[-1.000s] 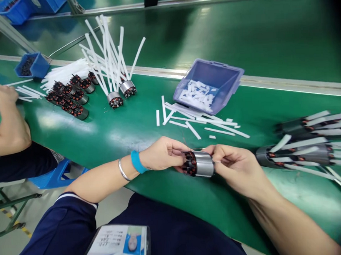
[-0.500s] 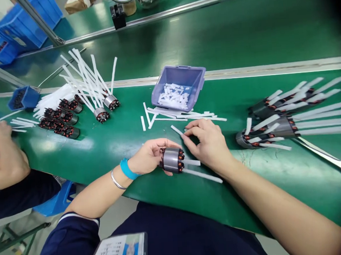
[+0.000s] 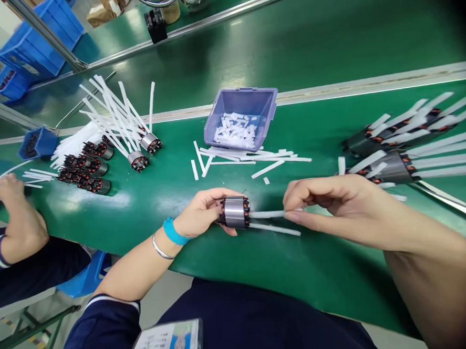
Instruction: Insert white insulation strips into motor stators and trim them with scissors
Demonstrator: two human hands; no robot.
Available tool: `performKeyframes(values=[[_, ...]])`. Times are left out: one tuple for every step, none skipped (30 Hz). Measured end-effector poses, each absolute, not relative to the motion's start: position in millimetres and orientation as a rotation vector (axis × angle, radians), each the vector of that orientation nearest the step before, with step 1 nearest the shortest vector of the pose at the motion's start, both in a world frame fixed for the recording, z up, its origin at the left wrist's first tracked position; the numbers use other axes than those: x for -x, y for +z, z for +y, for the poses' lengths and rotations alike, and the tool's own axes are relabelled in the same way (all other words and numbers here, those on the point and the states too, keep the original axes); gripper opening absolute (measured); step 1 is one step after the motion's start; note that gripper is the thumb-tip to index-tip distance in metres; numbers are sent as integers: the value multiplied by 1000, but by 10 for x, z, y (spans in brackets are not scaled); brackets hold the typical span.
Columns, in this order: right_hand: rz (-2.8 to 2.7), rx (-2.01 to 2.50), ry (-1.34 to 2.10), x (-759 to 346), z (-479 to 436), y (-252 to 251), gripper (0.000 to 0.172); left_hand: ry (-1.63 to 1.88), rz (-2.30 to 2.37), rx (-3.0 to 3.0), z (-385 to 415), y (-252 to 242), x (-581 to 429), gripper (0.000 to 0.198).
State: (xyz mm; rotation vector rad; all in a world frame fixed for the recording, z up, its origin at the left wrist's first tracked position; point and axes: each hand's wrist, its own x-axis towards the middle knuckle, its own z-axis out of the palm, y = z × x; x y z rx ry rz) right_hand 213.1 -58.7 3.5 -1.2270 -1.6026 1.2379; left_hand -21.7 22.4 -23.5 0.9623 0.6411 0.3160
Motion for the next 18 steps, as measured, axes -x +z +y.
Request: performKeyframes(values=[[-1586,1244,1212,-2094,-588,16,18,304,619,-936,224,-239,220,36],[-1573,1264,1180,-2047,-588,-6,17,287,600,-903,223,-240,222,37],[-1564,1284,1141,-1993,-589,-33,16,271,584,-869,217,-241,223,39],[-1555,1302,1102,-1937,-591,-62,15,259,573,-844,209,-242,223,41],[-1543,1321,1064,-1882,-594,-95,14,254,566,-834,196,-243,221,44],[-1527,1339,1034,-1834,-600,-129,12,258,568,-843,180,-246,218,45],[-1507,1360,1011,-1795,-606,-166,11,271,579,-870,160,-251,214,46],[-1480,1383,998,-1765,-614,-202,9,289,598,-910,139,-257,208,45],[-1448,1406,990,-1743,-621,-237,8,308,621,-956,117,-265,202,43],[-1417,1426,987,-1728,-627,-270,7,324,645,-1001,95,-275,196,41],[-1388,1442,990,-1718,-632,-299,6,338,671,-1043,76,-286,191,39],[-1363,1452,1001,-1711,-634,-324,4,350,693,-1084,60,-296,187,37],[-1348,1455,1017,-1706,-634,-344,2,363,710,-1129,48,-306,184,34],[-1350,1446,1033,-1701,-632,-361,3,382,727,-1179,40,-315,183,30],[-1371,1426,1045,-1696,-630,-375,4,406,743,-1233,37,-321,183,25],[-1400,1397,1044,-1693,-628,-386,4,432,756,-1287,37,-325,185,20],[-1431,1362,1034,-1690,-627,-395,4,454,766,-1335,38,-327,186,17],[-1458,1329,1024,-1690,-627,-403,4,474,773,-1369,41,-326,187,14]])
